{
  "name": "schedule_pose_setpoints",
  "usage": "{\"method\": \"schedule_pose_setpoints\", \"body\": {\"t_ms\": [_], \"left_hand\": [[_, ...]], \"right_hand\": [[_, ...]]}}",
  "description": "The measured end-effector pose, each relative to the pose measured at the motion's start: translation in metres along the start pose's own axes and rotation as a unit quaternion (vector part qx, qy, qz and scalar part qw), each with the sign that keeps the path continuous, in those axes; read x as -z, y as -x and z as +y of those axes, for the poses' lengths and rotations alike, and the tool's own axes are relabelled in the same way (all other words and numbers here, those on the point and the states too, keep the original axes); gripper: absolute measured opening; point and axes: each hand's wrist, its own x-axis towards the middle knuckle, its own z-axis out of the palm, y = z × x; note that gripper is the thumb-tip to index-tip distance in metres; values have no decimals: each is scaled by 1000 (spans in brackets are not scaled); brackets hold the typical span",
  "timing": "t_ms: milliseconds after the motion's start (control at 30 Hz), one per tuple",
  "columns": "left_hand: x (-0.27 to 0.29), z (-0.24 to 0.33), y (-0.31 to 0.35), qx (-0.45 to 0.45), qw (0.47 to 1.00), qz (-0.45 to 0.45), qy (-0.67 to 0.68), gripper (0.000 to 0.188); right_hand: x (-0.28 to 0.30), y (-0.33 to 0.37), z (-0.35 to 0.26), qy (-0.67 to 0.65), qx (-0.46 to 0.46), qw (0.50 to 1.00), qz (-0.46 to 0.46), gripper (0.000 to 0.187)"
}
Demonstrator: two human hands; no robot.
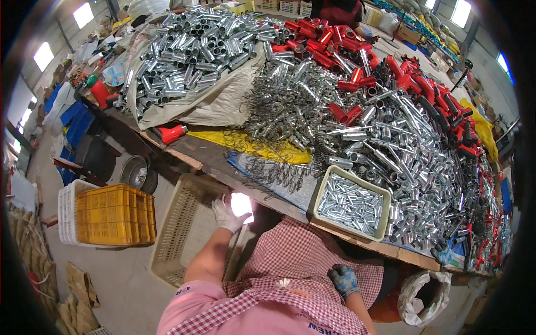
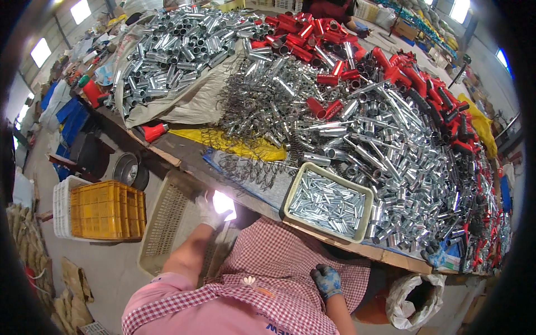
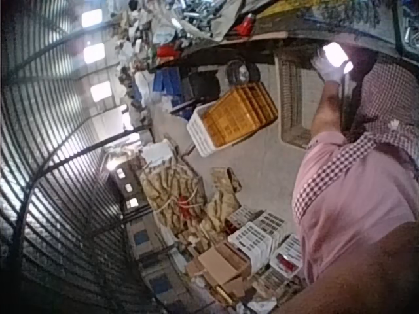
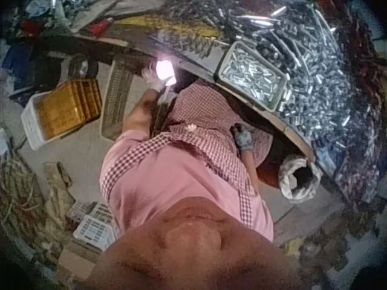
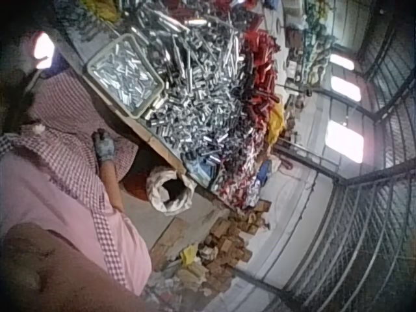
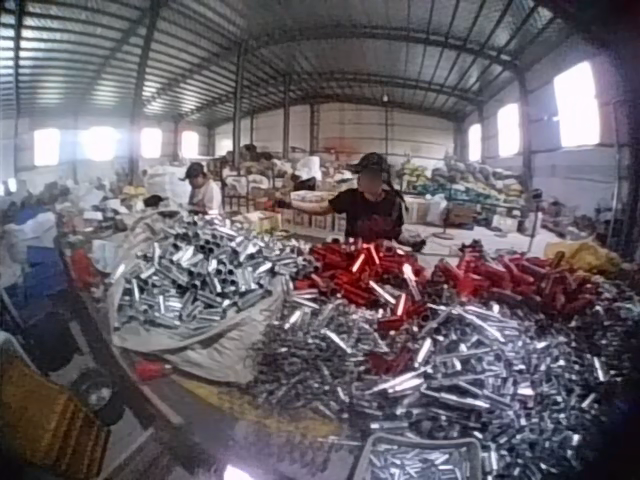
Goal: The person assembles metal pump parts by inserting pins into metal tubes, attaching red casings, and placing the assembled parts into a basket. The person takes off their gloves and removes napkins from a bag.
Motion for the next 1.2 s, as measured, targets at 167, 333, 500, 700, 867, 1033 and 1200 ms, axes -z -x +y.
{"method": "schedule_pose_setpoints", "body": {"t_ms": [167, 333, 500, 700, 867, 1033, 1200], "left_hand": [[-18, -22, 17, -32, 997, 71, -13, 100], [-12, -8, 9, -26, 998, -29, -42, 101], [-9, 10, -9, 2, 983, -121, -140, 101], [-2, 26, -19, -11, 972, -168, -163, 97], [-4, 21, -19, -22, 973, -161, -165, 97], [-2, 20, -14, 12, 988, -117, -96, 101], [-10, 6, -11, 57, 987, -124, -84, 116]], "right_hand": [[-1, 1, -2, -5, 4, 1000, -4, 44], [-9, -6, 17, -62, -3, 998, -8, 42], [-11, -6, 20, -33, 15, 999, 1, 43], [-7, -3, 15, -29, 14, 999, 5, 42], [-4, -3, 8, -14, 15, 1000, -2, 43], [-4, -4, 11, -9, 21, 1000, -1, 43], [-5, -5, 14, -24, 11, 1000, -7, 45]]}}
